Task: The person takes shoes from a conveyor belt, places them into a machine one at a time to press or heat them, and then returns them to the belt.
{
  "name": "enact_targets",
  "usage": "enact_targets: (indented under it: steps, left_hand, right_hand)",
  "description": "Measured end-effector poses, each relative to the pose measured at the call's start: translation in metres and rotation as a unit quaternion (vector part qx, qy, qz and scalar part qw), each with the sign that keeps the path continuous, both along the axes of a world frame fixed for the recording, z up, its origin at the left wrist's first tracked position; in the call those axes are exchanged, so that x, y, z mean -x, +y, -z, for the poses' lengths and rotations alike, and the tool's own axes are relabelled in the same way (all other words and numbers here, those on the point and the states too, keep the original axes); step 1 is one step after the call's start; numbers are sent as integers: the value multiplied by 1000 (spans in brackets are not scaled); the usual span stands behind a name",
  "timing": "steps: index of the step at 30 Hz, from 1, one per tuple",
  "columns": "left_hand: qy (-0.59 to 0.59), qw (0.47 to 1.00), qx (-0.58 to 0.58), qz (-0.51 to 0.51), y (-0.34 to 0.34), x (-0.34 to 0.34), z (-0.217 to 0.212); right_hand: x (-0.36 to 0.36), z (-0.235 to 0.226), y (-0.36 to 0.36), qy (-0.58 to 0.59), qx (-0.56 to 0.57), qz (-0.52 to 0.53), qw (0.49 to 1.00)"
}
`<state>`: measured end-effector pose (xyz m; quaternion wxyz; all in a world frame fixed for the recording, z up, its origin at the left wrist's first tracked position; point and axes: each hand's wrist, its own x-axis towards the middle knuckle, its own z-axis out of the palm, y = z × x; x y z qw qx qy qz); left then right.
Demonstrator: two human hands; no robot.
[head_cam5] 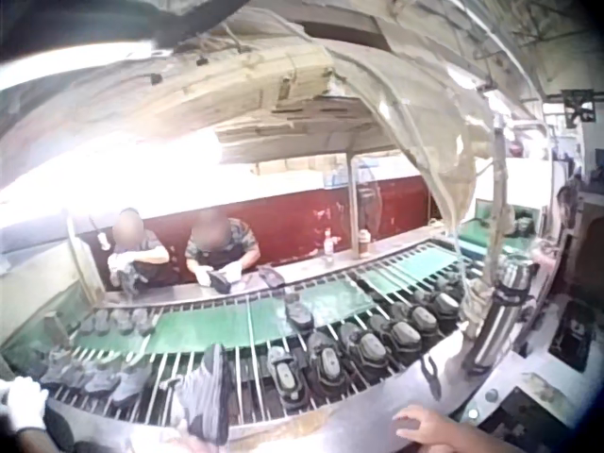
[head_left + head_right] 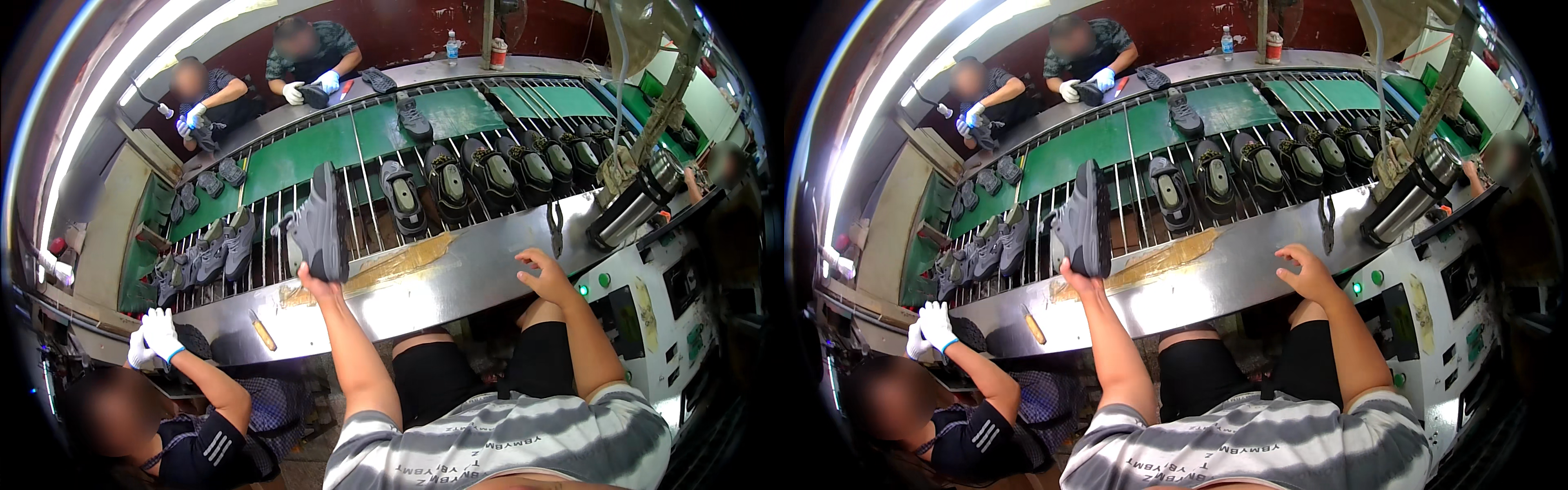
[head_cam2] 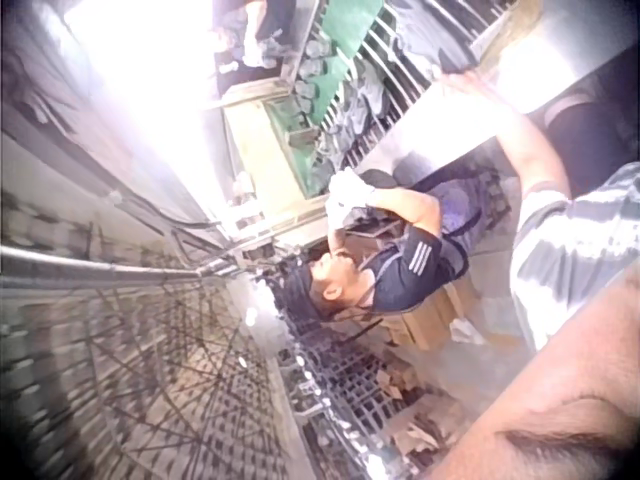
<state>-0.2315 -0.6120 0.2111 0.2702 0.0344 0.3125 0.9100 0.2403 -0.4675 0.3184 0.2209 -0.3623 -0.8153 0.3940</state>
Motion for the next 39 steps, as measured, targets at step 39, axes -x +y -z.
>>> enact_targets:
  steps: [39]
  left_hand:
    - [257,932,254,-5,131,22,123]
  right_hand:
    - [39,183,93,-163,-218,246,930]
